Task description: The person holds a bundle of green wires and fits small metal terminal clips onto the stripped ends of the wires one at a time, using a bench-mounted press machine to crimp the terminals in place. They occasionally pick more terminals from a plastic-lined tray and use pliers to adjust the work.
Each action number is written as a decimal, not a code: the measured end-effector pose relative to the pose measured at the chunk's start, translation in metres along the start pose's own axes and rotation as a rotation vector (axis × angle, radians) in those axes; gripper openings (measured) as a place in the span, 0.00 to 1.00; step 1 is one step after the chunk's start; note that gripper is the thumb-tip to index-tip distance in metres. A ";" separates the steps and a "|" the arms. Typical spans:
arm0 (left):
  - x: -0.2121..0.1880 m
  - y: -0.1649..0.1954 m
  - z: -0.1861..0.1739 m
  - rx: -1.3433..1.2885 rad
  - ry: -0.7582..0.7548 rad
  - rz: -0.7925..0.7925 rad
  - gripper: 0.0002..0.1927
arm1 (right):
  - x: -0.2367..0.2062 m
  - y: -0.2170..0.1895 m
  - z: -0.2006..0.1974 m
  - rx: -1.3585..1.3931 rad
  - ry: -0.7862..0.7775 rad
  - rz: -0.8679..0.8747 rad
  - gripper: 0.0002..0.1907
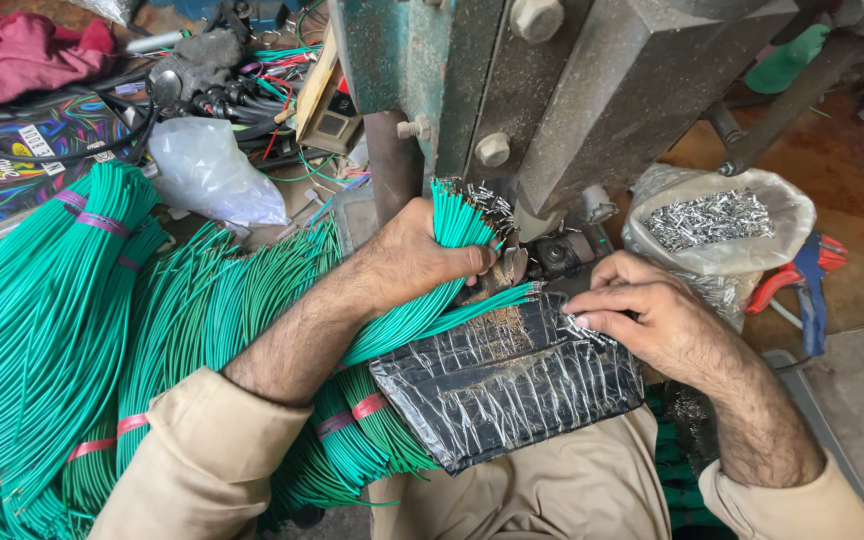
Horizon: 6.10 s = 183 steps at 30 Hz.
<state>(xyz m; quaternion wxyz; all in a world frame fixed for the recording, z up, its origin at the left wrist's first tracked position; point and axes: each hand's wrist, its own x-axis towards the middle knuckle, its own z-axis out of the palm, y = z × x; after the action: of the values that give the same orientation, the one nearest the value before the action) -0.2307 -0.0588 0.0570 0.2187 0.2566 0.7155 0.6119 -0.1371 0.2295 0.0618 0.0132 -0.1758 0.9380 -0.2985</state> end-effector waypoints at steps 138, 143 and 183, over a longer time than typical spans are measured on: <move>-0.004 0.007 0.002 0.098 0.078 0.025 0.07 | 0.050 0.010 0.059 0.624 0.330 0.071 0.06; -0.002 0.008 0.003 0.096 0.077 -0.026 0.07 | 0.050 0.014 0.058 0.562 0.376 0.023 0.06; -0.002 0.006 0.004 0.044 0.050 0.022 0.07 | 0.047 0.002 0.049 0.601 0.335 0.048 0.06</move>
<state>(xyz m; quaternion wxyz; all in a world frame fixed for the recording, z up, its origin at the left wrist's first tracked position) -0.2262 -0.0564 0.0628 0.1882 0.2537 0.7312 0.6046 -0.1754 0.1874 0.0243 -0.0830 -0.0903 0.8012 -0.5857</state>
